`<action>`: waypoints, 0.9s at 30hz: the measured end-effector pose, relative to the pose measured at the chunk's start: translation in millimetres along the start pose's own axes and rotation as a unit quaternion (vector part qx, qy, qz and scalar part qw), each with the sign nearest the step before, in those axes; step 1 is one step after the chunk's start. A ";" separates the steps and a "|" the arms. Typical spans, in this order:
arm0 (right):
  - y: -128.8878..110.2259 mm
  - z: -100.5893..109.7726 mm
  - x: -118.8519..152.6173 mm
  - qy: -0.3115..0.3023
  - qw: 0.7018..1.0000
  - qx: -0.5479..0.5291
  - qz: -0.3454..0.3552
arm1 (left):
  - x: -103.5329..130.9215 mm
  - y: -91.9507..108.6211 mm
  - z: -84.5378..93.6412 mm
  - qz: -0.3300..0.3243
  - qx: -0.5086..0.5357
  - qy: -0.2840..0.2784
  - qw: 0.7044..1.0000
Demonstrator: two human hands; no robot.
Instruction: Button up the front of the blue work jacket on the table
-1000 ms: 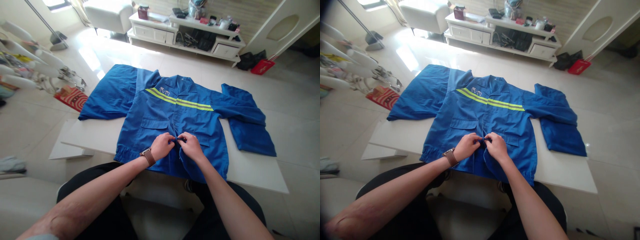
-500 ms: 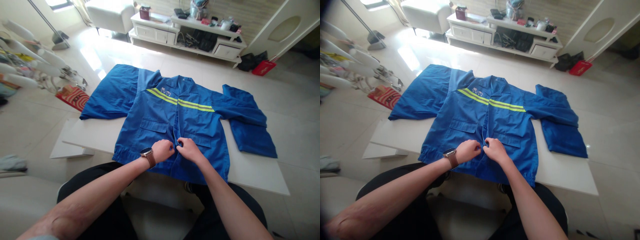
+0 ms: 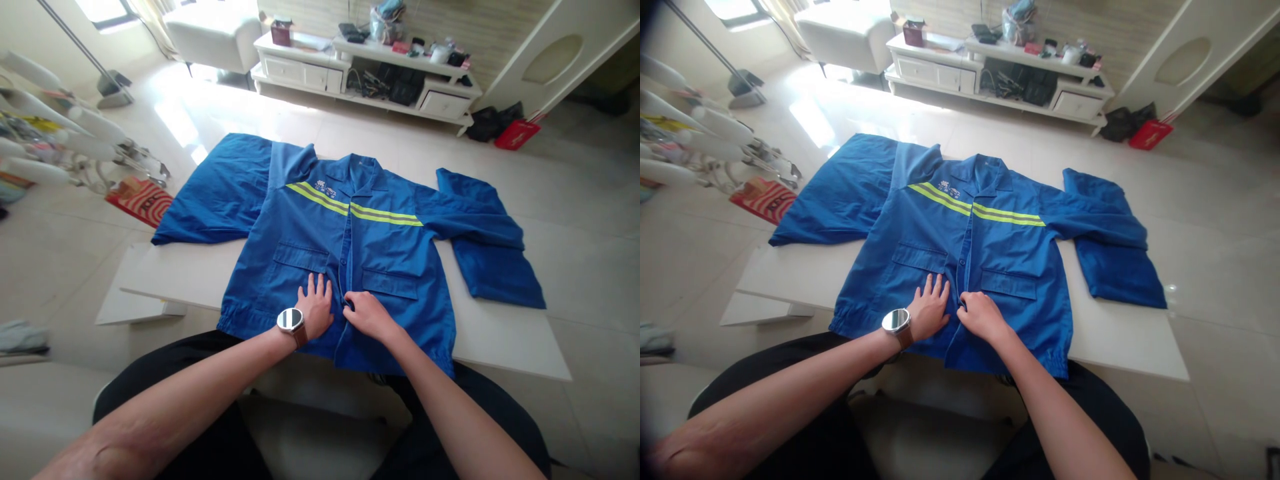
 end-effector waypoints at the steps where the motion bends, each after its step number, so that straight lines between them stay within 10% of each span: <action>1: 0.1 -2.2 3.4 -0.002 1.000 -0.002 0.003 | 2.9 0.5 -1.8 0.000 -0.004 0.003 1.000; 27: -2.6 -20.3 51.9 -0.070 0.991 -0.071 0.089 | 58.2 24.0 -55.5 0.039 -0.106 0.018 0.993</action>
Point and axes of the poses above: each hand's wrist, its own x-axis away from the middle knuckle, its own z-axis out of the back of the hand, y = z × x, the point moved 8 cm from there along -x, towards the middle knuckle, and after that the axes turned 1 degree about y, right-handed, at the moved point
